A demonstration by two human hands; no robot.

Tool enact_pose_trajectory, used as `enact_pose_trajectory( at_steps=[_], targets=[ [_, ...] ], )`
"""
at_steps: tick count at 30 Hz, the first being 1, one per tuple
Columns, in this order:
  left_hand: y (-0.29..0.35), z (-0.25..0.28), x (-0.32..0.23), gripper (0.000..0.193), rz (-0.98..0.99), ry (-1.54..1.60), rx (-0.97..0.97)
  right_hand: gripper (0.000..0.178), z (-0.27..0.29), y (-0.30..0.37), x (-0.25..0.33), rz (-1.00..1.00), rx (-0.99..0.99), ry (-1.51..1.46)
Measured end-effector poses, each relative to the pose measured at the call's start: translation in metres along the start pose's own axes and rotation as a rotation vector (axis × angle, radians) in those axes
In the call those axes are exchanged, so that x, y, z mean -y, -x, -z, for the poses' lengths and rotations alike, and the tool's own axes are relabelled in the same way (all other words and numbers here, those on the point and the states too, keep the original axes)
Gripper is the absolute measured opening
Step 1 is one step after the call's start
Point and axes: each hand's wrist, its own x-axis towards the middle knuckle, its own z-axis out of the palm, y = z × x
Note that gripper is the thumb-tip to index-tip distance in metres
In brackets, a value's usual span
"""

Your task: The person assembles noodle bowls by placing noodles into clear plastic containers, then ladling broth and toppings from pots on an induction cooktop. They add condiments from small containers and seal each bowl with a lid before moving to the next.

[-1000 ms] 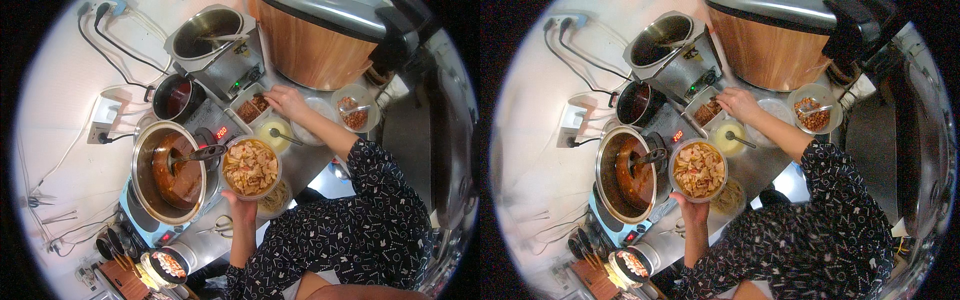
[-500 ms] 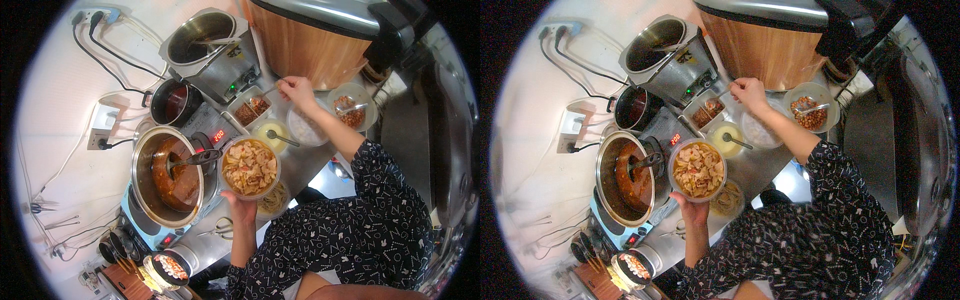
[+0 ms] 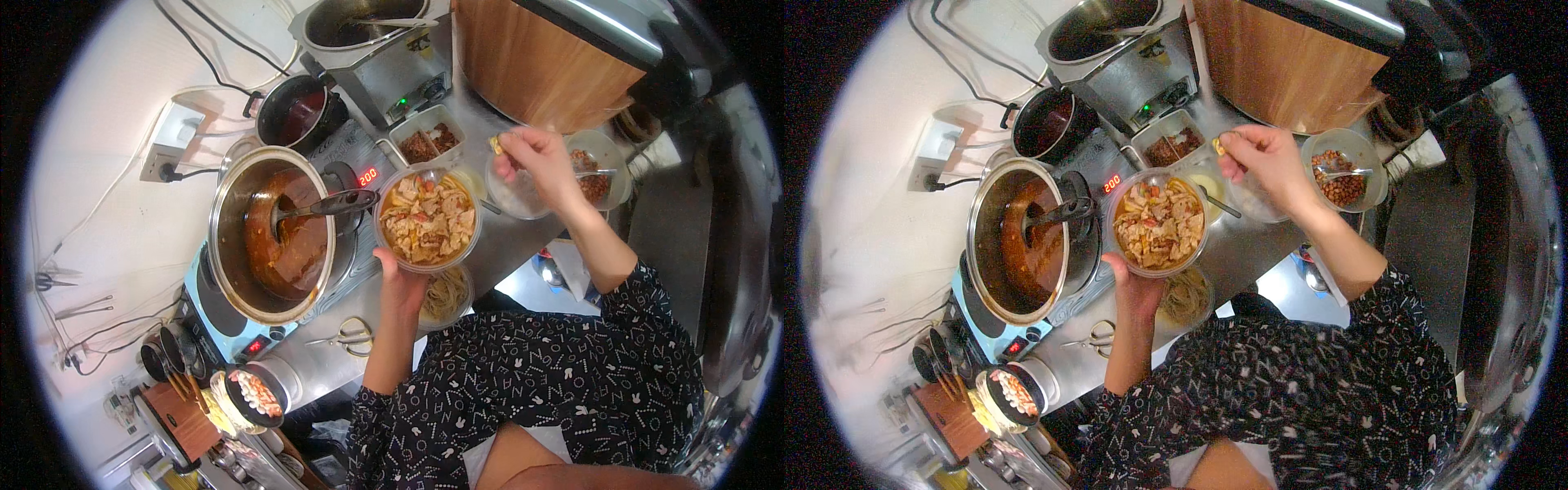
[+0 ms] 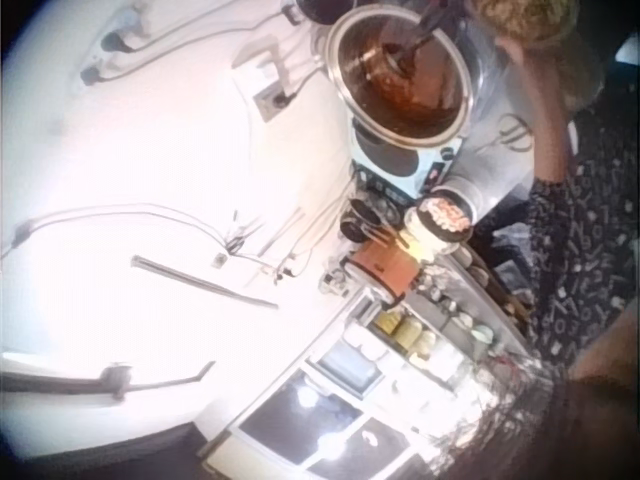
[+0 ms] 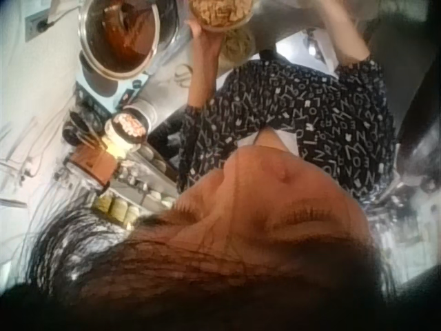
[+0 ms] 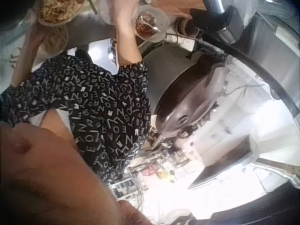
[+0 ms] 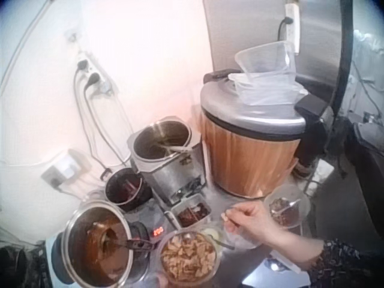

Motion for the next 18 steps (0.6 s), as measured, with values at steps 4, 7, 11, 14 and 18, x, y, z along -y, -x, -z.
enact_pose_trajectory(
  at_steps=[4, 7, 11, 14, 18],
  targets=[
    [-0.001, 0.001, 0.003, 0.098, -0.003, 0.001, -0.037, 0.019, -0.011, 0.018, -0.002, 0.047, 0.034, 0.066],
    [-0.001, 0.002, 0.005, 0.097, -0.013, 0.022, -0.017, 0.019, -0.008, 0.016, -0.004, -0.001, -0.005, 0.04],
    [-0.001, 0.005, 0.005, 0.095, -0.014, 0.08, 0.031, 0.02, 0.001, 0.007, -0.009, -0.119, -0.018, -0.093],
    [0.001, 0.004, 0.006, 0.101, -0.014, 0.021, 0.027, 0.02, 0.009, -0.006, -0.017, -0.14, -0.103, -0.176],
    [0.007, 0.0, 0.004, 0.106, 0.006, 0.018, -0.065, 0.021, 0.013, -0.043, -0.042, 0.096, -0.206, -0.097]
  ],
)
